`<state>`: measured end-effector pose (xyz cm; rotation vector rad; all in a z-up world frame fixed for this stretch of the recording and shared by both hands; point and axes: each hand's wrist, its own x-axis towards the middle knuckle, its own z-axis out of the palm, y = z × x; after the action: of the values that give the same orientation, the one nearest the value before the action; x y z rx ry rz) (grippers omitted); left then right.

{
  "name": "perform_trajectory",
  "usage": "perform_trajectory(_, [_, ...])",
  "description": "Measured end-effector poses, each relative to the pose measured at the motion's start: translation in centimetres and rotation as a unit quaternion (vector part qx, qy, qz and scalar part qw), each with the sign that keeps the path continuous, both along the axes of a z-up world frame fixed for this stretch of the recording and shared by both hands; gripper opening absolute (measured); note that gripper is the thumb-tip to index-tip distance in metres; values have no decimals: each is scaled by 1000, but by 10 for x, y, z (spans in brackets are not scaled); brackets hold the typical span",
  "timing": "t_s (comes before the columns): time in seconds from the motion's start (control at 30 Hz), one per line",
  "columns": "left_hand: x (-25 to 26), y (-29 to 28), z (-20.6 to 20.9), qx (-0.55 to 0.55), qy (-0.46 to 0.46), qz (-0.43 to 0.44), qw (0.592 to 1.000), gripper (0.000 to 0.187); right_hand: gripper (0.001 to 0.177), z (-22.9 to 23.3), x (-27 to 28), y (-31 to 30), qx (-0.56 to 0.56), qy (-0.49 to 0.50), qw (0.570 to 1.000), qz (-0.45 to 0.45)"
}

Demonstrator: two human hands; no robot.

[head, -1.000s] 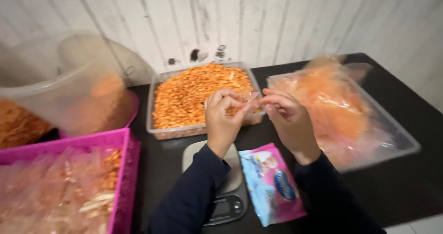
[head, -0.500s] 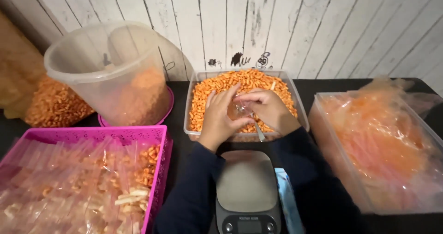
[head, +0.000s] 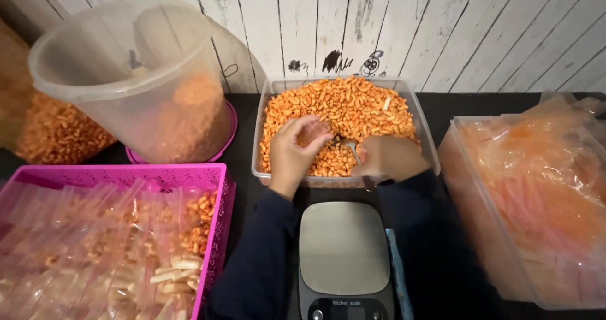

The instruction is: Weighing and packaging small orange snacks into plastic bags using a digital scale and a spoon.

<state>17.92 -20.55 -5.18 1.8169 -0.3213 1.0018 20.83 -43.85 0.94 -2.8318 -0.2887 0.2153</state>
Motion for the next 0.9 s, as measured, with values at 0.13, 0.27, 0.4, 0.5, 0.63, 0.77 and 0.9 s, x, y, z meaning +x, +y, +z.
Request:
perform_trajectory(0.13, [4, 2, -2, 0, -11, 16, 1000, 50, 35, 2, 9, -9, 14, -13, 1000, -9])
perform_trajectory(0.27, [1, 0, -1, -8, -10, 14, 1000, 48, 29, 3, 12, -17, 30, -33, 999, -24])
perform_trajectory(0.4, [1, 0, 0, -17, -14, 4, 1000, 44, 24, 5, 12, -19, 48, -52, 997, -40])
perform_trajectory(0.5, [0, 0, 1, -24, -14, -3, 1000, 41, 16, 10, 3, -13, 212, -37, 975, -50])
perform_trajectory(0.63, [-1, 2, 1, -21, -7, -2, 1000, 41, 32, 15, -12, 11, 455, 13, 890, -32])
perform_trajectory(0.77, [-1, 1, 1, -27, -6, 3, 1000, 41, 26, -4, -5, 14, 525, -47, 850, -4])
perform_trajectory(0.9, [-1, 0, 2, -35, -6, 0, 999, 41, 11, -13, 1, 1, 450, -325, 832, 14])
